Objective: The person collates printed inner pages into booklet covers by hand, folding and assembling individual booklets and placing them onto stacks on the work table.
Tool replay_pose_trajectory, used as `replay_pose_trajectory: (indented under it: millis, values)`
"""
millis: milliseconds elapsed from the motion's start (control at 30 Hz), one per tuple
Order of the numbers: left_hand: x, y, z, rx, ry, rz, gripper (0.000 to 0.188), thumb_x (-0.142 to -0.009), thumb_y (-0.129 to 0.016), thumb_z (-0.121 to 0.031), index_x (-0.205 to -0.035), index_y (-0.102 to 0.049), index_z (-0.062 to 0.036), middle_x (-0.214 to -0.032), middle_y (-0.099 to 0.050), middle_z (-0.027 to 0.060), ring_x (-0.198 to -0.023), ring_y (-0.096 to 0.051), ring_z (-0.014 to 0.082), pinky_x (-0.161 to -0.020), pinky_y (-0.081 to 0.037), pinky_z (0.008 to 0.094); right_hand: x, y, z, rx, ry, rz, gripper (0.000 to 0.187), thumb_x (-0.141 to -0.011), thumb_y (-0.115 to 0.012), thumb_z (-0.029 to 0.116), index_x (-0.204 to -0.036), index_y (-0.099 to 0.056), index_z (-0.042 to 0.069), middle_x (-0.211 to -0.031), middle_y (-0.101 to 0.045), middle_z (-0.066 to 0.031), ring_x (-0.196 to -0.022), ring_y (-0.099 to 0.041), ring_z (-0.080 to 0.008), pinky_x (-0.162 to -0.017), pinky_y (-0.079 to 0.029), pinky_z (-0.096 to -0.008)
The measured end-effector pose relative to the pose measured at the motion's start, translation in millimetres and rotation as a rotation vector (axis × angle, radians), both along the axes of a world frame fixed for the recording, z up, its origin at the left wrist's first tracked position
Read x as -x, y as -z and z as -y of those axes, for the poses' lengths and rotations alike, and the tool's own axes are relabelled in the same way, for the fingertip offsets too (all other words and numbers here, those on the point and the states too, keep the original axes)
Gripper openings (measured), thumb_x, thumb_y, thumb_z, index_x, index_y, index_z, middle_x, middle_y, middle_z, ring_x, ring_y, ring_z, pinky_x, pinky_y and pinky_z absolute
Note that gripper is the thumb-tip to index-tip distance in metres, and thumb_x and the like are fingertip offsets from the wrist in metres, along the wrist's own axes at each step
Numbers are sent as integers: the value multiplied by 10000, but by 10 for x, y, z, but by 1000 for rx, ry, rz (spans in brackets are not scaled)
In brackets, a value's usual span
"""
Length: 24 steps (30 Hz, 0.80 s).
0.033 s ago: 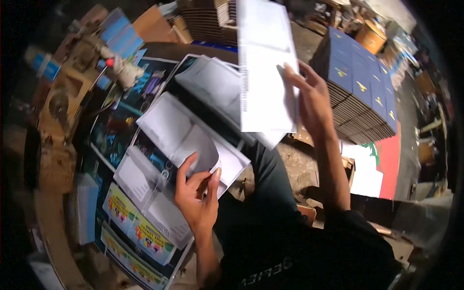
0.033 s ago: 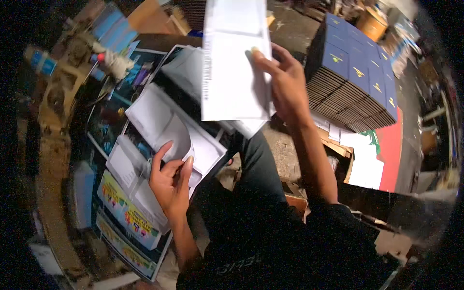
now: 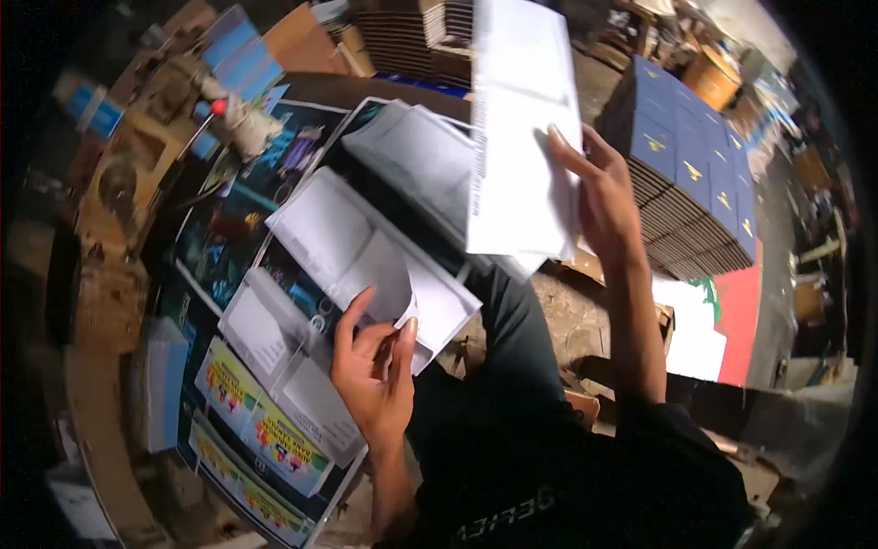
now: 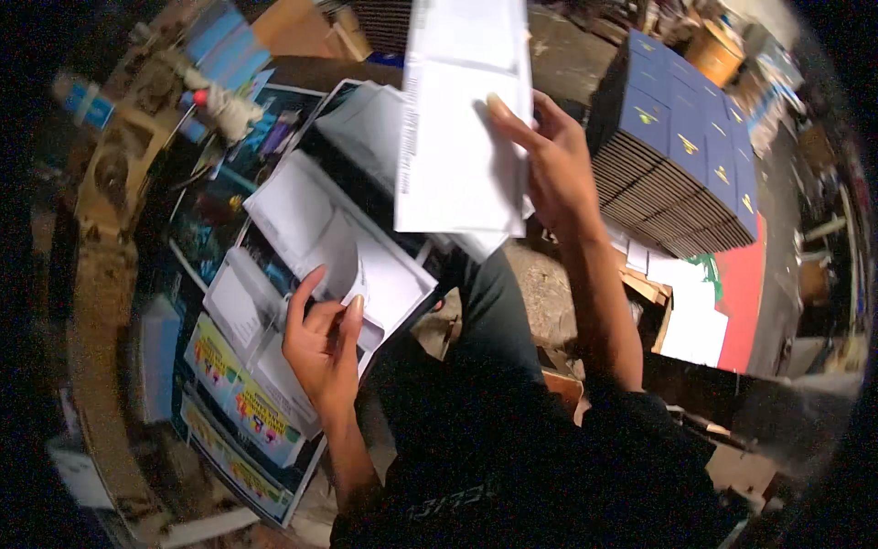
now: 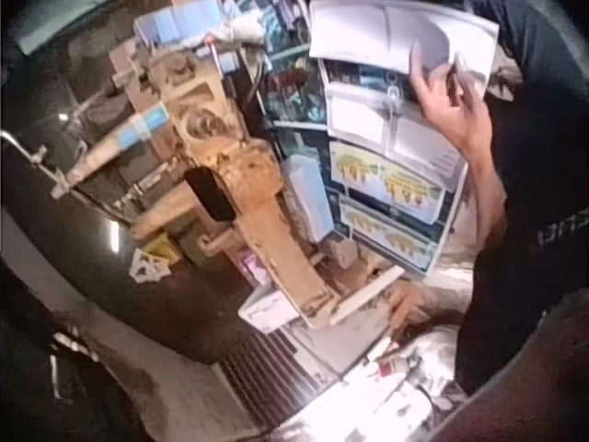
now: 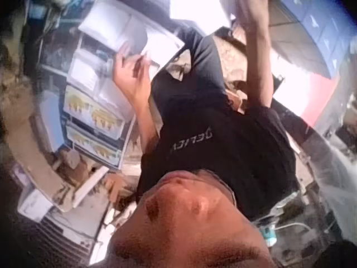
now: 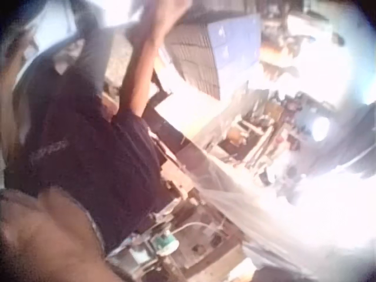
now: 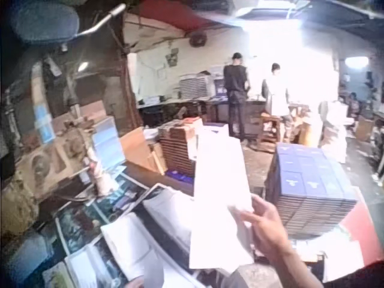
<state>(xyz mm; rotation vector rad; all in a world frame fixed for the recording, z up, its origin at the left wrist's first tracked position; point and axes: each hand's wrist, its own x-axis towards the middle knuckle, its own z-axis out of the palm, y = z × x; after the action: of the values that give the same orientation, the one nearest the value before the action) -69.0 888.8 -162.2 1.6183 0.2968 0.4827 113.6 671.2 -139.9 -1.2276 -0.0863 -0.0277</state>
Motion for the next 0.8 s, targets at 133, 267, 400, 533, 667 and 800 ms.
replay_pose_trajectory:
  millis: [133, 267, 400, 533, 667, 800]
  values:
    - [285, 89, -150, 57, -113, -27, 332, -905, -676, -2, -1222, -597, 59, -861, -643, 32, -767, -561, 55, -668, -421, 174, -1, 132, -147, 288, -288, -54, 554, -885, -737, 212, -1317, -527, -64, -1170, -655, -211, -966, -673, -221, -803, -573, -333]
    - [424, 277, -278, 43, -47, 96, 197, -905, -655, 36, -1101, -674, 31, -951, -613, 39, -806, -560, 60, -655, -420, 178, 133, 439, -606, 584, -265, 56, 674, -873, -758, 297, -1362, -476, -71, -1175, -659, -222, -1003, -661, -239, -876, -538, -339]
    - [388, 123, -307, 85, 91, 47, 200, -898, -667, 30, -1098, -677, 21, -1011, -586, 39, -831, -552, 56, -678, -417, 166, 274, 460, -1092, 795, -512, 112, 477, -888, -701, 189, -1278, -573, -53, -1123, -675, -217, -1048, -633, -250, -902, -485, -374]
    - [515, -166, -473, -398, 28, 1, 331, -841, -750, -74, -1156, -664, -20, -1028, -632, 104, -895, -650, 207, -722, -520, 307, 278, 804, -1085, 638, -535, 231, 559, -919, -682, 294, -1342, -530, -37, -1230, -623, -245, -1121, -598, -261, -956, -454, -347]
    - [901, -493, -688, -772, 22, -485, 356, -714, -838, -183, -975, -651, -30, -1084, -591, 147, -999, -604, 310, -845, -484, 432, 212, 611, -1177, 775, -432, -246, 920, -904, -501, 677, -1405, -428, -91, -1363, -500, -307, -1231, -522, -386, -1070, -380, -456]
    - [1114, -181, -824, -788, 37, -505, 382, -720, -835, -209, -996, -641, -29, -1167, -560, 143, -1094, -577, 319, -886, -479, 447, 302, 576, -1216, 860, -343, -104, 1136, -755, -568, 810, -1383, -428, -126, -1372, -463, -358, -1271, -492, -438, -1082, -363, -512]
